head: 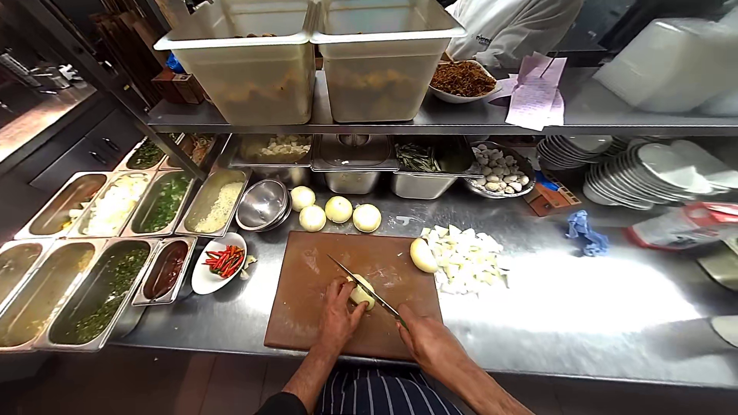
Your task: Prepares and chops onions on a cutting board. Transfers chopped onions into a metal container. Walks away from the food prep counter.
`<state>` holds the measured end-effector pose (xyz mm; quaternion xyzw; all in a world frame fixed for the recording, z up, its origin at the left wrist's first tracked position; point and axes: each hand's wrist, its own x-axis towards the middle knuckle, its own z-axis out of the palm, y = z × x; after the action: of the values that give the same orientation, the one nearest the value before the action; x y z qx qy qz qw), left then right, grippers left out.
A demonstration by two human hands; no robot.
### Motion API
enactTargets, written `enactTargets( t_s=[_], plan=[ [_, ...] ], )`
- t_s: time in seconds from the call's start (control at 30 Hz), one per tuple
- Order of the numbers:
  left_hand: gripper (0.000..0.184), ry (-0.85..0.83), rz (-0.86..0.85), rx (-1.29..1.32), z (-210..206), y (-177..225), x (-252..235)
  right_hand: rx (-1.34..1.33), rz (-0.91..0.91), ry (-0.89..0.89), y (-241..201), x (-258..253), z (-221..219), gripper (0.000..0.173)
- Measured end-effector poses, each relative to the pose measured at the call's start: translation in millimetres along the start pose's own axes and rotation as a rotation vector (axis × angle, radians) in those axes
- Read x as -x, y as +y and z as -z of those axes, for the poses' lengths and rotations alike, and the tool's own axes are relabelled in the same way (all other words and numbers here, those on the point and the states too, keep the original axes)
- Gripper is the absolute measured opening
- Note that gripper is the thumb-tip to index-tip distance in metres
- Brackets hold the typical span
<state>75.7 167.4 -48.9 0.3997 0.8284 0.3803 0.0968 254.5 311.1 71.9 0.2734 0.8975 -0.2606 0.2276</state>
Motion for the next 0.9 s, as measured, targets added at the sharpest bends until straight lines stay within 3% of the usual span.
enactTargets(
  t_s=[0.33,0.5,0.67,0.8,0.9],
  plan=[
    [0.044,-0.002,-0.043,-0.037,-4,-7,-2,0.051,-0.071,-0.101,-14,8,12,0.034],
    [0.044,0.0,-0.04,-0.033,-4,-8,-2,0.059,-0.097,-0.108,-32,-34,-2,0.035],
    [0.047,-0.018,-0.032,-0.051,-3,-6,0,0.0,-0.036,-0.036,-10,-71,-39,0.039],
    [0.047,-0.17,0.019,-0.109,9,4,-6,-0.218,0.054,-0.028,14,-80,-34,0.035],
    [0.046,-0.326,0.093,-0.101,31,11,-9,-0.394,-0.015,0.036,28,-75,-31,0.036]
  ],
)
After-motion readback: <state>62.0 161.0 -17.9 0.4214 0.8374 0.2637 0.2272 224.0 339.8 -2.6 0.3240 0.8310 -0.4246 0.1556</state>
